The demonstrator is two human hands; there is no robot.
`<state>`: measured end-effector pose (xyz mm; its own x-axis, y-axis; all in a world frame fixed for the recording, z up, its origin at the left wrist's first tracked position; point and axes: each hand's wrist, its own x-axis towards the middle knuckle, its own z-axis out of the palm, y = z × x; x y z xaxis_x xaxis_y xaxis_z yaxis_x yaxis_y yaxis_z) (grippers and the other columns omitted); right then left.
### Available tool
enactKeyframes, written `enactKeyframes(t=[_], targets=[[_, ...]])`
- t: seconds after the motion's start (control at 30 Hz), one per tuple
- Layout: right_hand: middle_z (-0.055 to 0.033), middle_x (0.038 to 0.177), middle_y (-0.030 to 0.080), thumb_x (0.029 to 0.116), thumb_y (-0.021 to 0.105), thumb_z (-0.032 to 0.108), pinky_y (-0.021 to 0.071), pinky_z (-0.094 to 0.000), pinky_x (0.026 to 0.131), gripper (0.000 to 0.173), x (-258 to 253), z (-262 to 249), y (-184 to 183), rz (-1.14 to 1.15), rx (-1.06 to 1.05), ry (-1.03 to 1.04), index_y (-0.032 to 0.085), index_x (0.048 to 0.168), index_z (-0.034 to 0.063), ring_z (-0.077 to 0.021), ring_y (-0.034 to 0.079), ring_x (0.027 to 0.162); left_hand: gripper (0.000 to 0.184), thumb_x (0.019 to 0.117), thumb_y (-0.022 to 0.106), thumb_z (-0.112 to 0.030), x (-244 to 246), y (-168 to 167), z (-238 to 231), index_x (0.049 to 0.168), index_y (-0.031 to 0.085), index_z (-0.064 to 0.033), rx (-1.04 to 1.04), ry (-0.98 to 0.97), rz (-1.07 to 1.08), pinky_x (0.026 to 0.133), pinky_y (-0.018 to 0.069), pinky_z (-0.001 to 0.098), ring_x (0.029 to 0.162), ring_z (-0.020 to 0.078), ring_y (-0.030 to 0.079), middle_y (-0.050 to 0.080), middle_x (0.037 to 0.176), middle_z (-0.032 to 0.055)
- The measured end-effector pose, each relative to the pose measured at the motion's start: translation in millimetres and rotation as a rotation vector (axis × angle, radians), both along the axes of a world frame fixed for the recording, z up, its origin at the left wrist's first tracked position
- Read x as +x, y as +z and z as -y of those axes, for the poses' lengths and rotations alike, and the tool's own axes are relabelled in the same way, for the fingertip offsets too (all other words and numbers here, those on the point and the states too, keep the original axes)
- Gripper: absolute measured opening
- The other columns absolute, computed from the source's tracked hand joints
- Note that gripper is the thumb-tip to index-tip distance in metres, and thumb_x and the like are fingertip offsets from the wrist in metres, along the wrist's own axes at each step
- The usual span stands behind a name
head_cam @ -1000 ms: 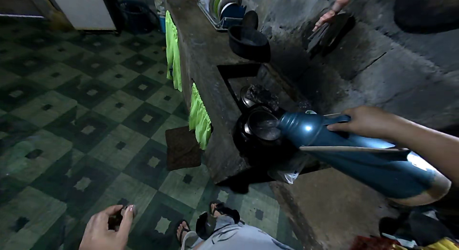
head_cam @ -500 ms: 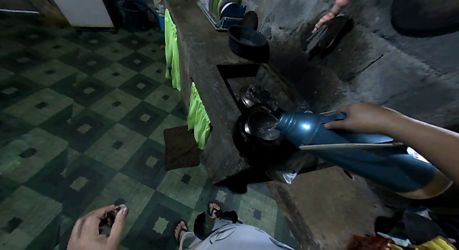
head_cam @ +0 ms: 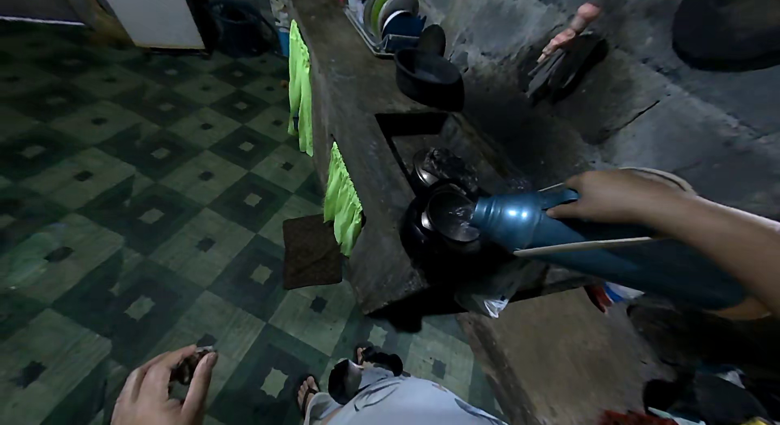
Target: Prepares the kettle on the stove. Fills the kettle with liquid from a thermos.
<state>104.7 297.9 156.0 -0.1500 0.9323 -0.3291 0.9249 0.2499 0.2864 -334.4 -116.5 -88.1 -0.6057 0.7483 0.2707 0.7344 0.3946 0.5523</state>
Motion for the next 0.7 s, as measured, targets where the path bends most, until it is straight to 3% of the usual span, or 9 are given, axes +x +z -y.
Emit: enactKeyframes(t=[0.2, 0.43, 0.7], targets=[[-0.0199, 0.102, 0.072, 0.0915, 0.076, 0.044, 0.0534, -0.0650, 0.085, 0.042, -14.3, -0.9, 2.0, 0.077, 0.014, 0.086, 0.073, 0.111, 0.0061, -0.0411, 0.069, 0.102, 0.040, 0.1010, 0.062, -0.030, 0.8, -0.6, 5.9, 0.111, 0.066, 0.0092, 0.016, -0.011, -0.045, 0.085, 0.0539, 0.0530, 0.096, 0.0450, 0.065, 0.065, 0.105, 0.0316], [-0.0165, 0.102, 0.073, 0.0922, 0.075, 0.045, 0.0546, -0.0648, 0.080, 0.038, -38.2, 5.8, 2.0, 0.152, 0.027, 0.126, 0.074, 0.113, 0.0127, -0.0396, 0.070, 0.098, 0.042, 0.1020, 0.062, -0.031, 2.6, -3.4, 12.1, 0.114, 0.065, 0.0096, 0.063, 0.019, -0.038, 0.087, 0.0536, 0.0515, 0.098, 0.0443, 0.064, 0.064, 0.108, 0.0330], [-0.0170, 0.105, 0.072, 0.0944, 0.072, 0.046, 0.0534, -0.0636, 0.083, 0.039, -58.5, 9.6, 4.9, 0.220, -0.013, 0.154, 0.072, 0.112, 0.0108, -0.0401, 0.069, 0.102, 0.044, 0.1024, 0.063, -0.029, 5.8, -2.8, 16.7, 0.119, 0.063, 0.0116, 0.098, 0.057, -0.046, 0.087, 0.0543, 0.0456, 0.100, 0.0423, 0.064, 0.062, 0.113, 0.0361]])
